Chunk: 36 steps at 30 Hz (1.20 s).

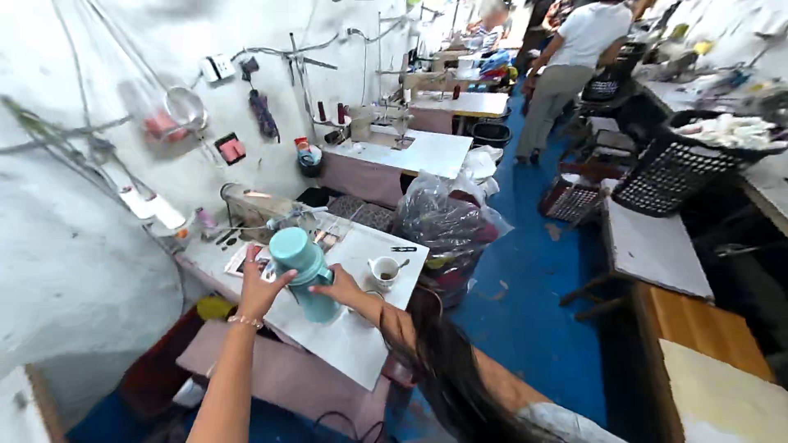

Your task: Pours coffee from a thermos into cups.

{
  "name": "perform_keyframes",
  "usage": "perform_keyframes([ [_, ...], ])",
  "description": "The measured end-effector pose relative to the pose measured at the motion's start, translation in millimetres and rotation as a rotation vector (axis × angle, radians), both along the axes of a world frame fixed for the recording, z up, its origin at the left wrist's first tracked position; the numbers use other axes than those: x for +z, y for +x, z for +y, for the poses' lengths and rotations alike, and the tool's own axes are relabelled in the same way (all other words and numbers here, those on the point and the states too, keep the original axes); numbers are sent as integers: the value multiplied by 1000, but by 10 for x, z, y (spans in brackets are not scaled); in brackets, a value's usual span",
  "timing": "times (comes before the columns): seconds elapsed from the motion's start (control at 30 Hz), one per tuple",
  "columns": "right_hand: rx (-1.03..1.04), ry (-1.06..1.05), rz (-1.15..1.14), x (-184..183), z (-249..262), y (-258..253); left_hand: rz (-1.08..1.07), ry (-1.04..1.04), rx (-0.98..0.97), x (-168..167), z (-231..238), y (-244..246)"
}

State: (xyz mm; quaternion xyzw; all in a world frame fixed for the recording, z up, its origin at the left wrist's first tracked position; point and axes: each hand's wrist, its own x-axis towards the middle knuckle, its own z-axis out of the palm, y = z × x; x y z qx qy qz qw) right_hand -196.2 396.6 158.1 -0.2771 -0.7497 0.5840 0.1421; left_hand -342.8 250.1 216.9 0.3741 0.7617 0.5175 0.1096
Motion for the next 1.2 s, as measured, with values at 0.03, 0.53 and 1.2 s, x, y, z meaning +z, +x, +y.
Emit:
perform_keyframes([
  [0.03, -25, -8, 3, -33, 12, -74, -2, -8, -50, -19, 118, -135],
  [0.53, -92, 89, 135, -454, -116, -363, 307, -225, 40, 49, 407, -252],
  [1.2, -141, 55, 145, -527, -105, -375, 351, -583, 186, 1614, 439, -810],
])
